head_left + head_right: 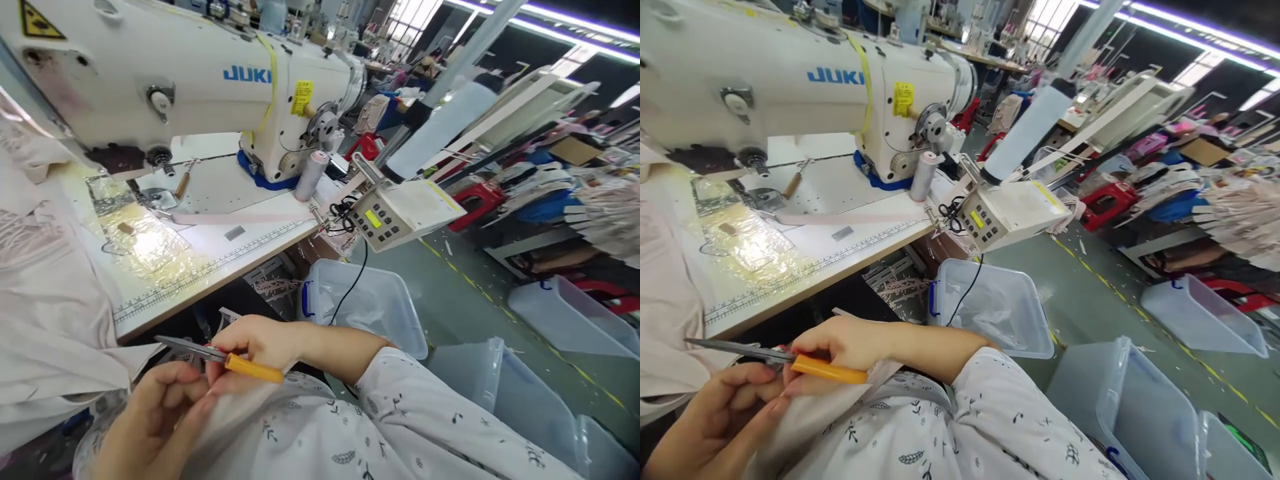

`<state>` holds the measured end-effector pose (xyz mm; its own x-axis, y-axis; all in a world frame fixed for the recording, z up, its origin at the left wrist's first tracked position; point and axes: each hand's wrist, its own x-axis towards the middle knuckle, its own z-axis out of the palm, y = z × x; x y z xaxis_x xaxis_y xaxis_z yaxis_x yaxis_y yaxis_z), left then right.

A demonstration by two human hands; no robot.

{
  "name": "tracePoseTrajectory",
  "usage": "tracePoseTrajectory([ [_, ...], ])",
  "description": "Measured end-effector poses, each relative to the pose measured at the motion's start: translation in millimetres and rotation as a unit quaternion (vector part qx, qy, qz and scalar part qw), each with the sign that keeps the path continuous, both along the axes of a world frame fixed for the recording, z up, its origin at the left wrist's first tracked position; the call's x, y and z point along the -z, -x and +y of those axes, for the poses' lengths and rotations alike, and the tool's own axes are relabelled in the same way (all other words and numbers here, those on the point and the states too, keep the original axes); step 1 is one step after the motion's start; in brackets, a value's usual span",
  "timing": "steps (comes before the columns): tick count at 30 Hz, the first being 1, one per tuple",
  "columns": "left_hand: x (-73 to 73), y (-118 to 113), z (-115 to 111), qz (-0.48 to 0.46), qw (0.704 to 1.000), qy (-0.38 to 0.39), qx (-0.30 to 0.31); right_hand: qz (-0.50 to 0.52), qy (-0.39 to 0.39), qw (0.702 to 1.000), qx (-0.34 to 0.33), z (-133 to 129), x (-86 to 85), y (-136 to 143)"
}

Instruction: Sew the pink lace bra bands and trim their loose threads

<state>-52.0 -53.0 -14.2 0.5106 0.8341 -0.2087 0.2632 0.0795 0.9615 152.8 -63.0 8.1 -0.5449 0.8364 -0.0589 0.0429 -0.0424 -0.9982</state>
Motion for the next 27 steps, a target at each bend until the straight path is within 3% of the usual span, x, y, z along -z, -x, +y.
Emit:
tracePoseTrajectory([
  [2, 0.1, -1, 6, 0.034, 0.992, -0.104, 0.057, -0.104, -0.065, 0.992, 0.005, 1, -4.7, -7],
  [6, 1.8, 10, 21, 0.167, 0.933, -0.274, 0.16, -0.226, -0.207, 0.949, 0.073, -4, -10.9, -31],
  [11, -1.4, 39, 37, 0.379, 0.861, -0.248, 0.23, -0.266, -0.243, 0.922, 0.141, -12, -6.2, -61],
  [17, -11.7, 48, 41, 0.392, 0.868, -0.202, 0.228, -0.322, -0.23, 0.904, 0.164, -11, 3.3, -69],
  [27, -15.8, 50, 37, 0.349, 0.874, -0.237, 0.24, -0.389, -0.242, 0.87, 0.185, 0, 23.0, -81],
])
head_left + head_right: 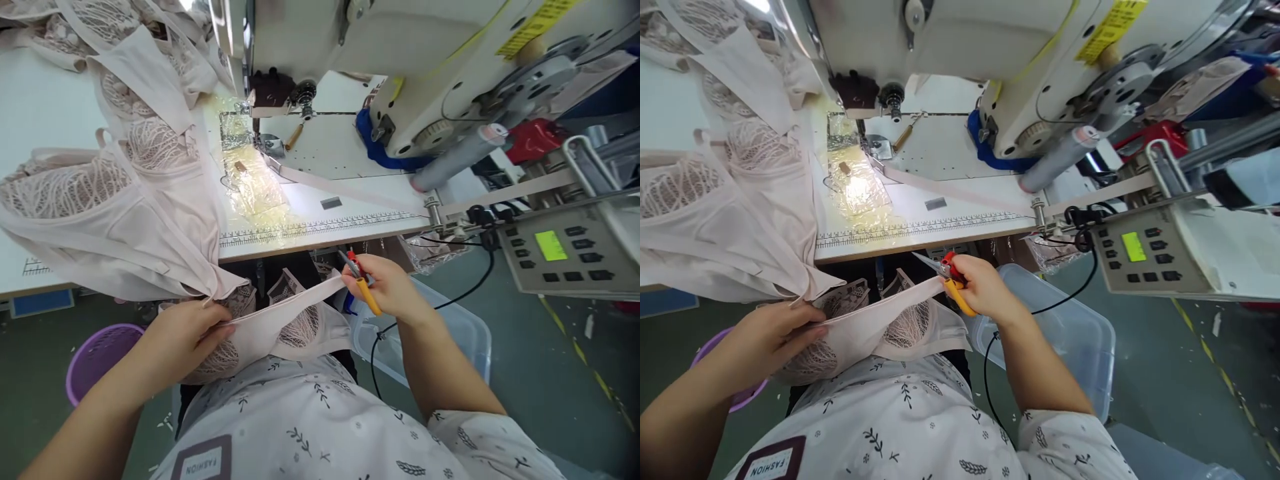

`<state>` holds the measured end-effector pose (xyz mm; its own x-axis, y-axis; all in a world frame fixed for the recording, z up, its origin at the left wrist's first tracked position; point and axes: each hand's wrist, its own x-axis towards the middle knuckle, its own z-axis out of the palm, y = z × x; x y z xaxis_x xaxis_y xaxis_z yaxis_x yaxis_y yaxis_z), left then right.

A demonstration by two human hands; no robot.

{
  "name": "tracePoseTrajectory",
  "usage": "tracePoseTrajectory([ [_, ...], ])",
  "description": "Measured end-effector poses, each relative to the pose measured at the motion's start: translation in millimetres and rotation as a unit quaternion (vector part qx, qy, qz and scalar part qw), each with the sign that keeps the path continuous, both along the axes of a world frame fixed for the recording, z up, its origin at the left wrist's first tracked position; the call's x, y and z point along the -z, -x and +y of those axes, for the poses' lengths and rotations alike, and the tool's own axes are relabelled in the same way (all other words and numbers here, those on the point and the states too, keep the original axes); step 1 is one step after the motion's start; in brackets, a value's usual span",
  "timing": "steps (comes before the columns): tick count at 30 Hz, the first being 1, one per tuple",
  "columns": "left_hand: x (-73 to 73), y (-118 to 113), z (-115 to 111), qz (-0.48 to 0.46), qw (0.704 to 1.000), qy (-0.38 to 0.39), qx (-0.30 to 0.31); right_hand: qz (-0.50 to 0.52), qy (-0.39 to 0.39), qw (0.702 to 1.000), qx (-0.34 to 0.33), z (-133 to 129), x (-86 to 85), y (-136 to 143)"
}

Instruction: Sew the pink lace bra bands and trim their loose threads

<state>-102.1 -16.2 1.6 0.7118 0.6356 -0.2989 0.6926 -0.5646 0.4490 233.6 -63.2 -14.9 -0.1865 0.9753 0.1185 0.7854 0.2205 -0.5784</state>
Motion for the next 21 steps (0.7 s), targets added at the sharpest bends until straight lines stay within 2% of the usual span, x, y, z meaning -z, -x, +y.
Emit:
tracePoseTrajectory([
  [3, -7.4, -10, -5, -0.005, 1.0, -0.019, 0.022, -0.004, -0.052, 0.998, 0.036, 3, 3.7, 2],
  [5, -13.4, -22, -9, -0.003, 0.998, -0.038, 0.042, 0.045, -0.063, 0.996, 0.038, 3, 1.7, 14],
  [7, -18.0, -34, -13, 0.004, 0.996, -0.059, 0.063, 0.13, -0.024, 0.991, -0.027, 2, -1.7, 34],
  [9, -20.5, -43, -16, 0.007, 0.993, -0.069, 0.091, 0.188, 0.053, 0.97, -0.143, -1, -3.5, 58],
  [10, -21.0, -46, -17, 0.008, 0.992, -0.07, 0.103, 0.19, 0.087, 0.96, -0.187, -1, -3.4, 69],
  [12, -21.0, -47, -19, 0.006, 0.992, -0.061, 0.111, 0.174, 0.124, 0.95, -0.225, -2, -1.6, 86],
  [16, -19.6, -33, -19, -0.033, 0.992, -0.052, 0.114, 0.203, 0.149, 0.94, -0.231, 0, 0.6, 92],
  [19, -19.2, -12, -16, -0.053, 0.986, -0.09, 0.13, 0.233, 0.171, 0.929, -0.232, 0, -1.3, 86],
  [21, -20.3, 4, -13, -0.064, 0.983, -0.125, 0.12, 0.234, 0.173, 0.929, -0.229, -1, -2.7, 82],
])
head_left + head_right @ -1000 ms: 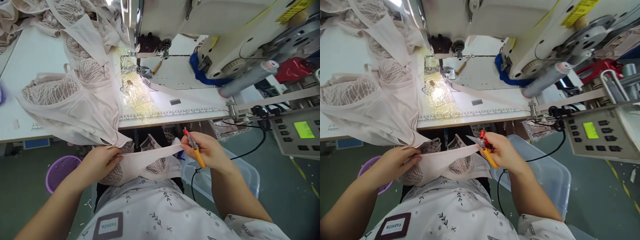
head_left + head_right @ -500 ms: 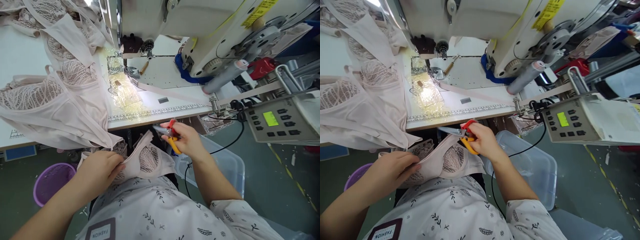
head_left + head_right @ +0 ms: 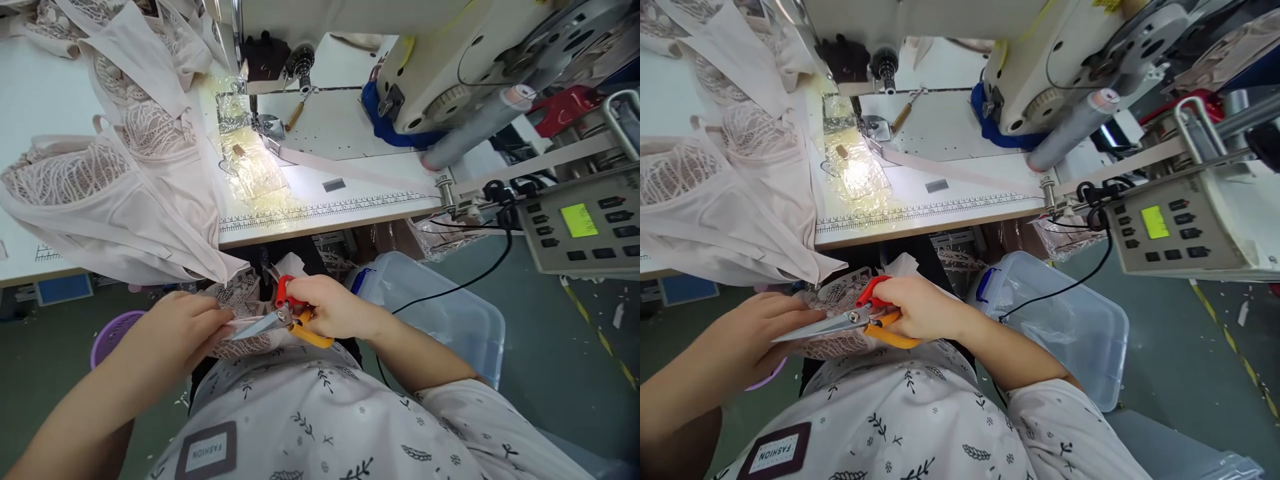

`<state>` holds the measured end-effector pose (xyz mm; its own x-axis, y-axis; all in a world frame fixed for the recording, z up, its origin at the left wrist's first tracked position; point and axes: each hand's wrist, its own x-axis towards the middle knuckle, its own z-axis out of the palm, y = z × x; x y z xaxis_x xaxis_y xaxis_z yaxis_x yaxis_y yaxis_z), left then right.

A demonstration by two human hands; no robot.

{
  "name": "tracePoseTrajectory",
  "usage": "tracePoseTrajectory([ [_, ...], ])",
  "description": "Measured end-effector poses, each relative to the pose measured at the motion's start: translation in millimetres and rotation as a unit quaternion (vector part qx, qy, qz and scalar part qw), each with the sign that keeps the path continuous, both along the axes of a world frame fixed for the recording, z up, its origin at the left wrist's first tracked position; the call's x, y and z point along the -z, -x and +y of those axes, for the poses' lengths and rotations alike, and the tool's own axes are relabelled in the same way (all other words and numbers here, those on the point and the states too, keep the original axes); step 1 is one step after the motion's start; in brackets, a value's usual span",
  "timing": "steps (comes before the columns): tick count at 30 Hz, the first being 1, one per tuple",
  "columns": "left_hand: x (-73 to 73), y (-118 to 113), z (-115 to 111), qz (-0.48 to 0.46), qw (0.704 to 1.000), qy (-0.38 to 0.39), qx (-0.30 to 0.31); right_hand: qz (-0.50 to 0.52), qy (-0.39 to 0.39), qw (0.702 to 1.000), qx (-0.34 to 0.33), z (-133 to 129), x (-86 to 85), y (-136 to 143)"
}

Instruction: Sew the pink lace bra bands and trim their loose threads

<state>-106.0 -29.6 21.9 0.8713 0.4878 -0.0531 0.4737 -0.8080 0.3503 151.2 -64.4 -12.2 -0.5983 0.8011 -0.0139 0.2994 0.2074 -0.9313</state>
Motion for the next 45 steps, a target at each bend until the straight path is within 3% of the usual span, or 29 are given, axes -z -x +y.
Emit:
tracePoseTrajectory([
  [3, -3.4, 22, 3, -0.02, 0.999, 0.005, -0.03, 0.0, 0.004, 1.0, 0.003, -2, -1.2, -2],
  [10, -6.1, 54, 1, -0.078, 0.975, 0.146, -0.147, -0.011, -0.005, 1.0, 0.019, -4, -5.4, -5],
  [14, -5.6, 38, -10, -0.141, 0.952, 0.12, -0.245, -0.04, -0.04, 0.997, 0.05, -12, -3.3, -9],
  [17, -2.0, 10, -21, -0.259, 0.906, 0.131, -0.307, -0.066, -0.039, 0.994, 0.083, -20, 4.2, -12],
  [19, 0.7, -11, -22, -0.322, 0.892, 0.139, -0.284, -0.076, -0.012, 0.993, 0.091, -22, 8.7, -15],
  [22, 0.7, -36, -18, -0.367, 0.895, 0.125, -0.221, -0.078, 0.046, 0.99, 0.108, -21, 6.0, -20],
  [26, -0.3, -58, -14, -0.354, 0.917, 0.093, -0.161, -0.016, 0.054, 0.979, 0.196, -17, -13.9, -26],
  [29, 4.1, -71, -13, -0.329, 0.928, 0.102, -0.14, 0.068, 0.019, 0.973, 0.219, -12, -27.1, -25],
  [35, 10.0, -87, -13, -0.348, 0.916, 0.142, -0.144, 0.092, -0.021, 0.976, 0.199, 0, -33.6, -14],
  [40, 11.4, -88, -13, -0.312, 0.909, 0.177, -0.212, 0.13, -0.036, 0.96, 0.245, 1, -28.1, -7],
  [43, 12.7, -89, -12, -0.288, 0.913, 0.192, -0.216, 0.141, -0.035, 0.953, 0.266, 0, -24.5, -2],
  [45, 12.5, -92, -11, -0.293, 0.9, 0.233, -0.222, 0.154, -0.034, 0.948, 0.277, 1, -22.3, 0],
])
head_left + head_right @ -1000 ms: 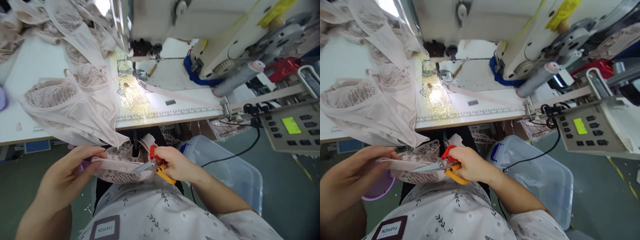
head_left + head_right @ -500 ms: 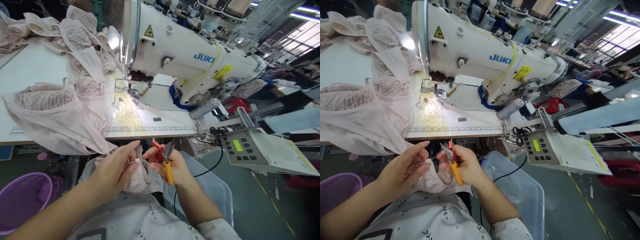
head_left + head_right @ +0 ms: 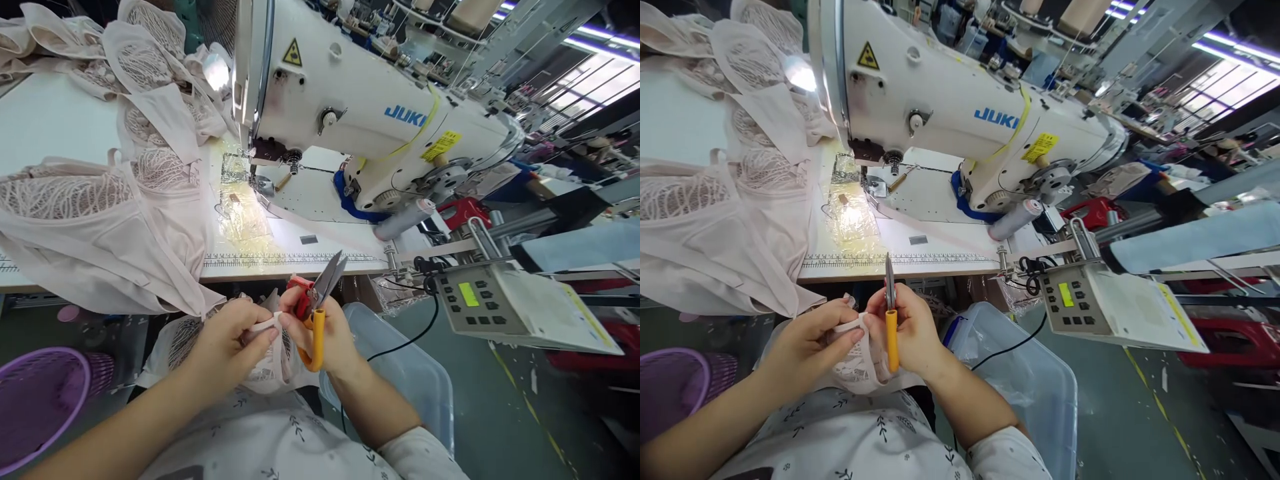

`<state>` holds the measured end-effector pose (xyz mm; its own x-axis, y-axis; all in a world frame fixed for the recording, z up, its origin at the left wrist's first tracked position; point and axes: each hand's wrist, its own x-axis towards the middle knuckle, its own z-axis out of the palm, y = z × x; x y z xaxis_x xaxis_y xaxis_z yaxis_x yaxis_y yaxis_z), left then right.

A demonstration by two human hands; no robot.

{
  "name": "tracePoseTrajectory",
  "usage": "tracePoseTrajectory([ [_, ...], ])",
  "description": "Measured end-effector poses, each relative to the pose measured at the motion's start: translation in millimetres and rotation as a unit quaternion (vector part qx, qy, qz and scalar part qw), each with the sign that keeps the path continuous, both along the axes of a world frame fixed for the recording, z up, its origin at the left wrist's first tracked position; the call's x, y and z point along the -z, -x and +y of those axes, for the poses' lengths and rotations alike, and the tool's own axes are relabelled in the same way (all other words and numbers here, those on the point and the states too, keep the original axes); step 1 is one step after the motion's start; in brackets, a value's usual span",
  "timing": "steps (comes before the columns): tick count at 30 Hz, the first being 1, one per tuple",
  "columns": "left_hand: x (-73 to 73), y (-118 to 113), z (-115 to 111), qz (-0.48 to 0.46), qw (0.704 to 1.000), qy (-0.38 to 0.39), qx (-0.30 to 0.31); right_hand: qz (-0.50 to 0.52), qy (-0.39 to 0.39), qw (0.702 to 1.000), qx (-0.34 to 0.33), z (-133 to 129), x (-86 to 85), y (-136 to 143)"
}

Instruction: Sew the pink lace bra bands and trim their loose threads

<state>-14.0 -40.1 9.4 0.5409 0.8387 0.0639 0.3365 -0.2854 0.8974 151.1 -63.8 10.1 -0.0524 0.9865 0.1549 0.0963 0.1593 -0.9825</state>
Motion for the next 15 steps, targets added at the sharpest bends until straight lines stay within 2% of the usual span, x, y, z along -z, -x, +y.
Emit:
tracePoseTrajectory([
  [2, -1.5, -3, 2, -0.012, 0.998, 0.058, 0.001, 0.005, 0.011, 1.0, 0.006, 1, 2.1, -1],
  [4, -3.9, -4, 5, -0.016, 0.993, 0.12, 0.009, -0.004, 0.036, 0.999, -0.028, 2, 4.2, -9],
  [7, -7.8, -4, 10, -0.038, 0.979, 0.198, 0.016, -0.059, 0.078, 0.983, -0.157, 2, 8.1, -29],
  [9, -9.4, -2, 14, -0.048, 0.971, 0.232, 0.013, -0.118, 0.099, 0.958, -0.243, 0, 11.5, -43],
  [11, -9.5, -1, 18, -0.047, 0.964, 0.261, 0.008, -0.175, 0.103, 0.933, -0.296, -3, 15.2, -52],
  [15, -6.9, -2, 24, -0.028, 0.953, 0.301, 0.005, -0.265, 0.082, 0.908, -0.315, -9, 19.3, -56],
])
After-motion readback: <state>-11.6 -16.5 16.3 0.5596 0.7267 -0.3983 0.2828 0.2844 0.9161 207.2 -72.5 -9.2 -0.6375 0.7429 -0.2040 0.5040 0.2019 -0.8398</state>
